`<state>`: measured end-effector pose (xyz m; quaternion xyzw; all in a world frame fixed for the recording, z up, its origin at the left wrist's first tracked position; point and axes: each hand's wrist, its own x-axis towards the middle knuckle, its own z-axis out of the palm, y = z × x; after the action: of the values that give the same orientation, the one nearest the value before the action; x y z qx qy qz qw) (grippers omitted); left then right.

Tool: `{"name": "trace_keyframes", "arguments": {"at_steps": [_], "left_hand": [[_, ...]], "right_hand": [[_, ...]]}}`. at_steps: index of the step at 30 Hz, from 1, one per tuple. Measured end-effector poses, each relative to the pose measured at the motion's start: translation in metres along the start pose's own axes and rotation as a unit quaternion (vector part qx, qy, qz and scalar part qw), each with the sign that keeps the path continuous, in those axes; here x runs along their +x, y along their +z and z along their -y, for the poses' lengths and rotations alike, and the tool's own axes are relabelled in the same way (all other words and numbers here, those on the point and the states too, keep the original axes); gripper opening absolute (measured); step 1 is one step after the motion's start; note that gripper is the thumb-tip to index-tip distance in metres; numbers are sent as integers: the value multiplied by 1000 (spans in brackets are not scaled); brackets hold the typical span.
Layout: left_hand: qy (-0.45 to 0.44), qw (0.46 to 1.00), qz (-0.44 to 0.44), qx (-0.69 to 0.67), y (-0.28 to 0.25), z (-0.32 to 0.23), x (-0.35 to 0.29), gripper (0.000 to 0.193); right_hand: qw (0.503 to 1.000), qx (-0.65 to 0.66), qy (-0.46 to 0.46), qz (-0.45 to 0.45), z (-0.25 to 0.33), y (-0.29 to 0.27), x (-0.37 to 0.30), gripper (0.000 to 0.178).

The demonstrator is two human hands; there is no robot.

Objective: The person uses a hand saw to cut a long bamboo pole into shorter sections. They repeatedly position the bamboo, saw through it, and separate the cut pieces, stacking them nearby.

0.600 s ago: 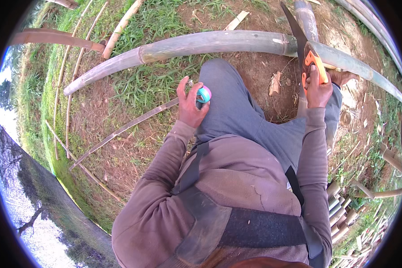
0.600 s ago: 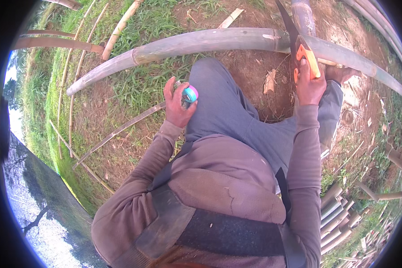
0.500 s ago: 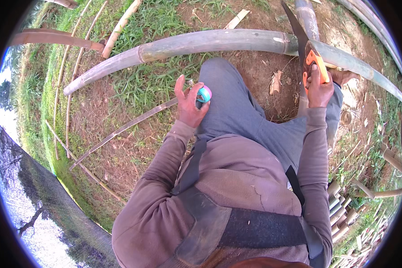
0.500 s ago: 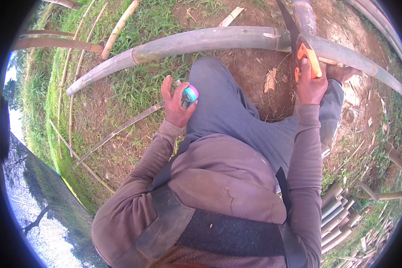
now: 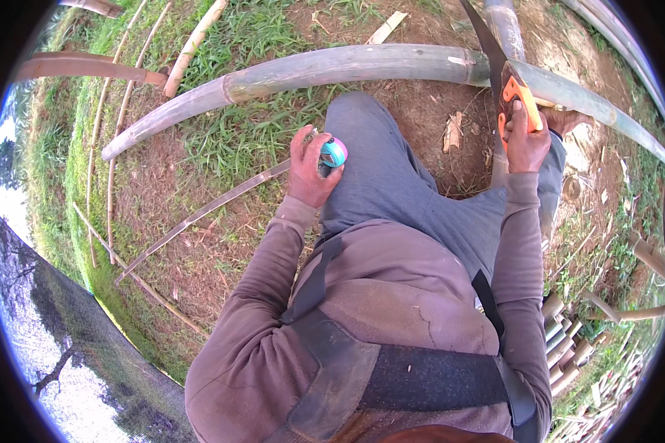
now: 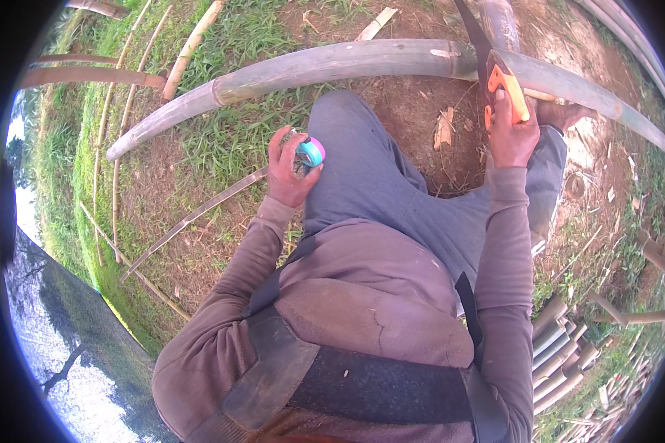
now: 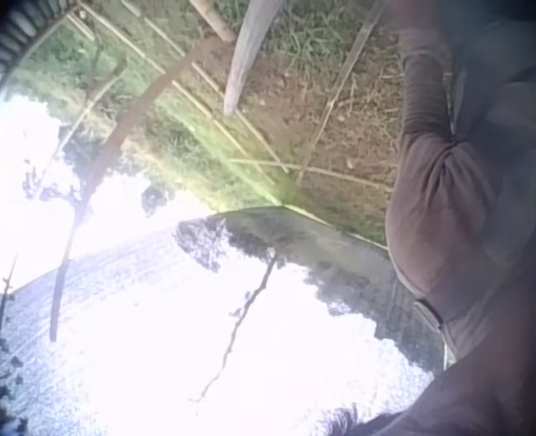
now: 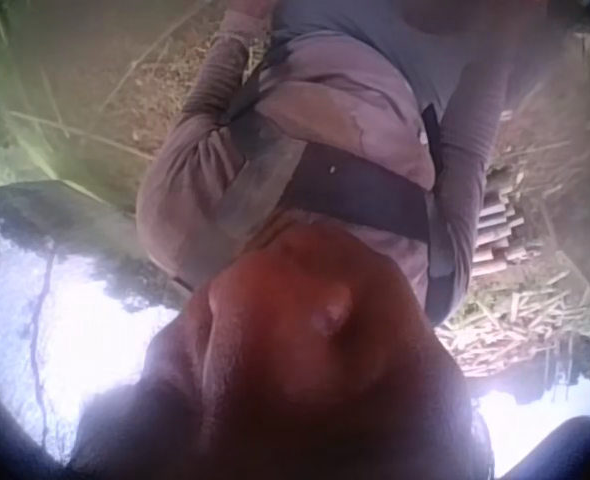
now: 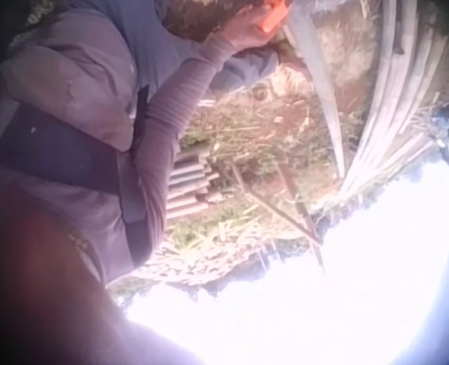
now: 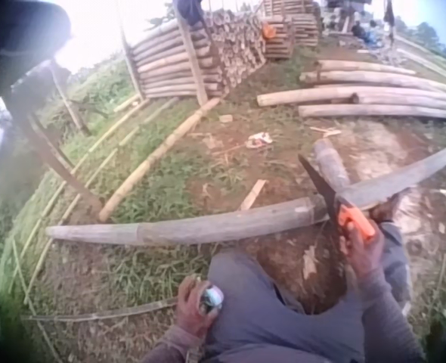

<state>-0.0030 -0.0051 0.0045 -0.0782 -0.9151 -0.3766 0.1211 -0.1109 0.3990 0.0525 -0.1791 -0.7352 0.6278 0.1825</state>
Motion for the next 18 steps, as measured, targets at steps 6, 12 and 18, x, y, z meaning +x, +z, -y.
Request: {"name": "trace_keyframes", "arguments": {"at_steps": [6,12,18], "left_hand": [[1,1000,-3,-6,2,1,2,69],[7,1000,12,15,2,-3,5,67],[-25,991,48,-126,11,-1,-7,64]], "right_hand": [[1000,-2,-3,1,-1,-1,0,30],[1000,-13,-15,-9,-1,0,0,32],[1000,-18,-2,-10,3,0,-1,33]]}}
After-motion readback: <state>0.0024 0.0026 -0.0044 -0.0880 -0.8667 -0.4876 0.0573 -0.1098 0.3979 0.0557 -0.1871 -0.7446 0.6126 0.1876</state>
